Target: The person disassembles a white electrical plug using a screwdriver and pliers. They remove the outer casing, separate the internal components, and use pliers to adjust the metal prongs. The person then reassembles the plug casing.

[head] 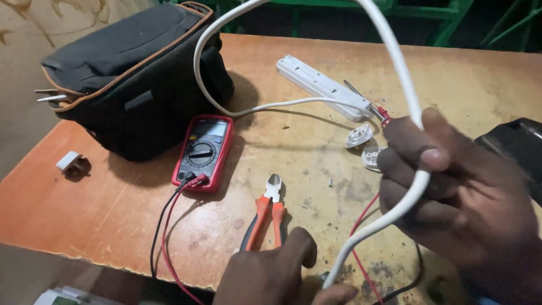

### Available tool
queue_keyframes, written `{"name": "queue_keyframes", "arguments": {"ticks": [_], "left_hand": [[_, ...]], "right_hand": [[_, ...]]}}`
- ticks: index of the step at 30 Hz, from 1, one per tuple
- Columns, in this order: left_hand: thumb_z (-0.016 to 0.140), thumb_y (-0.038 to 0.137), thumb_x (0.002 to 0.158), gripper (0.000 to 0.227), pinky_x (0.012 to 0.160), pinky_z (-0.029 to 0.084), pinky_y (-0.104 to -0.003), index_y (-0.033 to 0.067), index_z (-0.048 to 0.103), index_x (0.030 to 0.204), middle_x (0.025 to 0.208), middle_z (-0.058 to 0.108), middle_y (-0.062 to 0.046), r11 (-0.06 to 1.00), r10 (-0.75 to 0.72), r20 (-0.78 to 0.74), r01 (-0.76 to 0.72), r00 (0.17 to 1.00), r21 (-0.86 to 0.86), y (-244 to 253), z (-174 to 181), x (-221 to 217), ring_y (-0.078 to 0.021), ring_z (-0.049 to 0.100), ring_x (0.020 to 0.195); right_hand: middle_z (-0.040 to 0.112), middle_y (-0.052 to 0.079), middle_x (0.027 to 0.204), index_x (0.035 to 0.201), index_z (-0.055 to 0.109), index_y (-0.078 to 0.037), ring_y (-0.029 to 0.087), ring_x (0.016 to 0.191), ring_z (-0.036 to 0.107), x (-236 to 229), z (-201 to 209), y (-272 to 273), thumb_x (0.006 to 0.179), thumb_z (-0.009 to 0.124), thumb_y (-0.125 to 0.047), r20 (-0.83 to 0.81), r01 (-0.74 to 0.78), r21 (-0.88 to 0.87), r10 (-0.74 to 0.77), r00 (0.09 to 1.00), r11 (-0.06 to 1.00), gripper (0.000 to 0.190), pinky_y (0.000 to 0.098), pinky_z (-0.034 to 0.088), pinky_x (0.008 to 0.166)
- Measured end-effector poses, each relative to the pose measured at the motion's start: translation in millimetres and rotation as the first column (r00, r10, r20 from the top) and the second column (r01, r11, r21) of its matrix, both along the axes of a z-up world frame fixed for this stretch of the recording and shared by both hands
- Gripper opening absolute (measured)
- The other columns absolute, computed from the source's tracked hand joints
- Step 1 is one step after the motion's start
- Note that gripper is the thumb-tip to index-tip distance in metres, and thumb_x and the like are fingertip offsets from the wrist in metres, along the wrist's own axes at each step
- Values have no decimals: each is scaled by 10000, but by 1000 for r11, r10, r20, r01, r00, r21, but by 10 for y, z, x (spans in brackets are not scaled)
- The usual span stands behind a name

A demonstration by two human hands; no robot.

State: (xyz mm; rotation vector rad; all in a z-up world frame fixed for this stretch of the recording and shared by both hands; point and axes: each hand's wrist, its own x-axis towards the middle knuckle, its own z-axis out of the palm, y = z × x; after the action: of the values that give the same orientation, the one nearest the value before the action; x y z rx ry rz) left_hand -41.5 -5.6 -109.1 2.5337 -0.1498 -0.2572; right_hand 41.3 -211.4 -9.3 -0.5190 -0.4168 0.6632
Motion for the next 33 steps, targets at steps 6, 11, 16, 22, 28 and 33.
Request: {"name": "queue_keyframes", "arguments": {"ticks": [6,11,16,22,28,33], "left_hand": [[717,471,904,198,517,416,-296,276,686,884,600,567,67,886,-22,-45,-1,999,-464,-26,362,-5,-109,565,568],[653,187,940,224,305,396,-324,-6,561,873,492,572,-229,0,89,68,68,994,-998,37,1107,284,-307,602,385],[598,178,944,180,403,461,-369,50,548,828,599,499,-91,43,505,331,360,797,-932,373,1550,838,-281,608,474],[535,436,869,447,333,294,-259,88,502,591,424,455,-109,185,642,212,119,737,-975,413,1412,977,-187,503,336],[715,357,871,121,588,336,-177,249,760,903,499,464,101,743,-167,-28,107,986,-661,45,175,138,-9,443,492],[668,402,888,190,583,361,-196,259,761,972,556,512,92,744,-195,-44,118,980,-658,46,424,21,-8,494,548]], "right_hand": [[389,37,614,1022,564,40,152,494,339,-37,-188,48,1023,490,-483,161,94,-151,-69,985,984,529,278,259,450],[597,84,959,1601,509,-165,159,813,671,-389,-371,307,779,594,230,-207,-195,-463,108,972,865,916,198,540,637],[608,65,784,1182,620,-98,145,696,607,-331,-320,370,818,616,-104,-23,-174,-707,223,974,686,364,247,467,597],[619,38,575,679,754,-27,129,555,530,-240,-281,320,869,630,-506,148,-27,-911,387,910,412,531,307,382,550],[437,188,537,800,608,132,201,312,386,-94,-296,147,1038,588,-281,170,128,-242,-87,982,962,477,258,302,231],[436,125,576,832,577,84,141,407,401,-29,-214,179,1131,416,-297,100,109,-98,-100,990,989,511,211,387,348]]}}
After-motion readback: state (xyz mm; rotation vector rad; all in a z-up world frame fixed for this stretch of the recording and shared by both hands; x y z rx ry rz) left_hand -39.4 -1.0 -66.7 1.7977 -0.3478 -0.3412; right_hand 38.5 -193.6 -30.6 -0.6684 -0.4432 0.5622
